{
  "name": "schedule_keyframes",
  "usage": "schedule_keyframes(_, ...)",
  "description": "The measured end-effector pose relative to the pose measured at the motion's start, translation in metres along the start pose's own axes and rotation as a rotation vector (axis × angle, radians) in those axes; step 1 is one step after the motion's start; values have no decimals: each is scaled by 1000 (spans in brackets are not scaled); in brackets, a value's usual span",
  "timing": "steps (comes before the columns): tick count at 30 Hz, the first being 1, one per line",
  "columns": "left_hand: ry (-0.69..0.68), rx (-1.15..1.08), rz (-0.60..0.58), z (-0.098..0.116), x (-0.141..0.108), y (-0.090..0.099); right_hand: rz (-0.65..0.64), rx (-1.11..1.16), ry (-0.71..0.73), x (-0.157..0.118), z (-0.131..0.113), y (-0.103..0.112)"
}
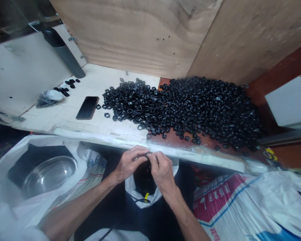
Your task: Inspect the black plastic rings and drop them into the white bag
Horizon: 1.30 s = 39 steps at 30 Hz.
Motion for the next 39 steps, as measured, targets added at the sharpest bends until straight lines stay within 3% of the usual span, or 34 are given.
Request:
schedule_keyframes(2, -33, 21, -19, 1, 0, -4, 19, -73, 17, -1, -2, 2)
schedule_keyframes(5, 30, -17, -15, -2, 0, -6, 42, -40, 16, -3, -4, 9)
schedule_keyframes(9, 44, -30, 25, -2, 1, -5, -33, -29, 20, -5, -6, 10)
schedule_keyframes(21, 80, -47, -21, 3, 1, -8, -9, 169, -28, -1, -4, 15)
schedule_keyframes(24, -44, 49, -23, 10, -2, -10, -47, 219, -196, -4, 8, 7)
schedule_keyframes(29, -450, 280, -52, 22, -19, -15, -140, 542, -677, -22, 32, -17)
schedule_keyframes(31, -473, 285, -88, 21, -23, -17, -192, 593, -759, -28, 36, -24)
schedule_keyframes(33, -364, 241, -88, 16, -20, -14, -185, 532, -710, -28, 36, -21)
schedule_keyframes(37, 19, 57, -30, -1, -12, -8, -51, 305, -320, -14, 16, -3)
schedule_keyframes(39, 49, 48, -15, -3, -13, -7, -48, 267, -248, -13, 9, -5)
Point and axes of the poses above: each hand's wrist, its own x-axis towards the middle knuckle, its own y-axis out of the back of the hand, z = x × y, the point moved 8 cm from there along x, towards the middle knuckle, and after that the axes turned 8 degrees about z, right-handed, at the moved point
